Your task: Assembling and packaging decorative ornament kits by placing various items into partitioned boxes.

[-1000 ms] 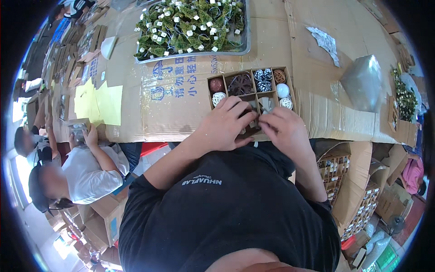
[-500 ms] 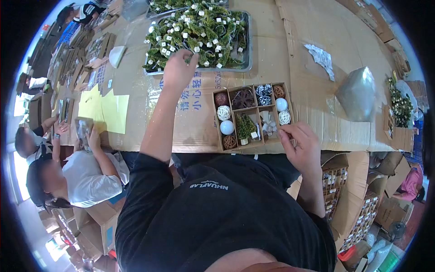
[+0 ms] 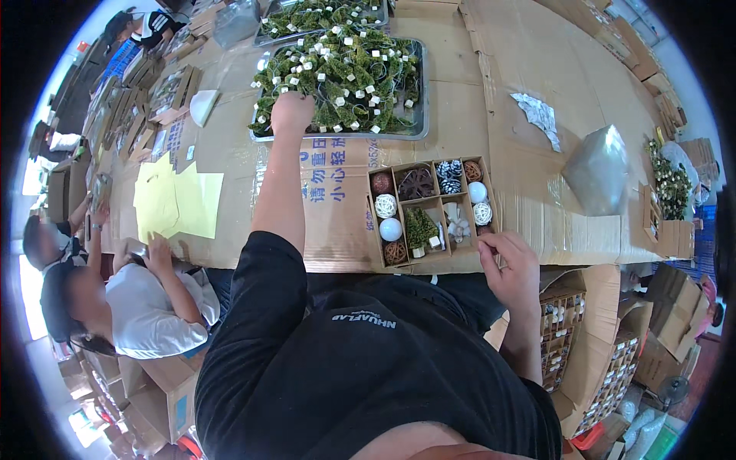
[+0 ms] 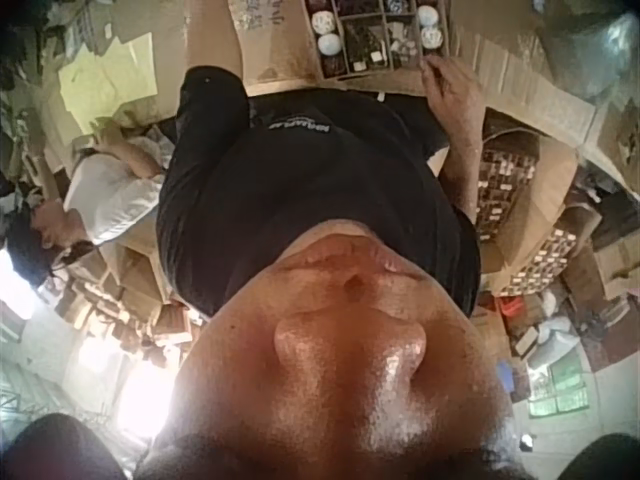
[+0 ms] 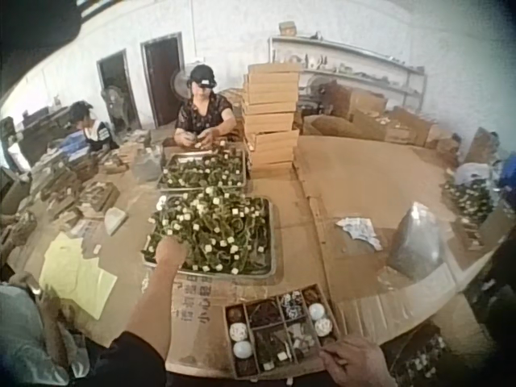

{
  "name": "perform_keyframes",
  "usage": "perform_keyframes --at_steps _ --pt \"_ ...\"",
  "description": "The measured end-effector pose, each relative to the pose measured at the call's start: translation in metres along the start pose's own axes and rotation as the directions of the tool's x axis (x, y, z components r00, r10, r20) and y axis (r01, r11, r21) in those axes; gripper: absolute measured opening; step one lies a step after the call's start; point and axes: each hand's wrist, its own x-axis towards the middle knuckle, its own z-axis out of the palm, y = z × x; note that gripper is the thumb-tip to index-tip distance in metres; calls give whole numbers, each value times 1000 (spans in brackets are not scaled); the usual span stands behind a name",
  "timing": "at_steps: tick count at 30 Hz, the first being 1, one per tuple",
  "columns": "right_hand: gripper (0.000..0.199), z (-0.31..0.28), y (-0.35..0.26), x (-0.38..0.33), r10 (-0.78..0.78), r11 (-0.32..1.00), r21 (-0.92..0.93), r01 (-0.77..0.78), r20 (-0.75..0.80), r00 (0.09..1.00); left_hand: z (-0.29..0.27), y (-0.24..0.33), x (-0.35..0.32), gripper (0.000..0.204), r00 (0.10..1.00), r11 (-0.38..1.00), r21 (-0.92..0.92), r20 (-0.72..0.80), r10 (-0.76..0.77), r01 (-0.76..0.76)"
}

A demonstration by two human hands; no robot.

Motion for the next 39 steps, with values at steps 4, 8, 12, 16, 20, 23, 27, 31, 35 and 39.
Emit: perform_keyframes --at_steps 4,8,12,16,20,23,27,31,35,39 --pt "7 1 -5 9 -46 999 16 47 -12 999 -12 -5 13 24 972 345 -915 235 33 209" --pt "7 -1 -6 11 -62 998 6 62 -10 998 -72 34 5 22 991 525 -847 -14 133 -82" --pt "7 -1 -6 12 -73 997 10 73 -20 997 -116 48 22 23 986 312 -944 -62 154 -108" --pt "7 2 0 9 -78 996 31 80 -41 996 -154 54 33 15 973 -244 -958 -189 130 -153" --pt "7 2 -1 5 -45 998 35 45 0 999 -173 64 36 17 949 315 -899 -252 190 -302" --pt "7 2 -1 3 -70 997 35 71 -20 997 -167 70 44 20 964 309 -948 11 267 -75" --pt "8 1 3 2 -53 998 32 54 -19 998 -174 88 43 21 924 211 -957 -112 366 -199" --pt "9 2 3 1 -77 996 38 77 -6 997 -167 94 51 26 897 672 -616 -146 417 -412" --pt "9 4 6 -2 -63 996 63 63 -13 998 -144 96 52 24 866 590 -676 -147 478 -441" --pt "9 10 6 0 -74 995 71 75 -19 997 -163 92 52 24 848 576 -633 -292 442 -518"
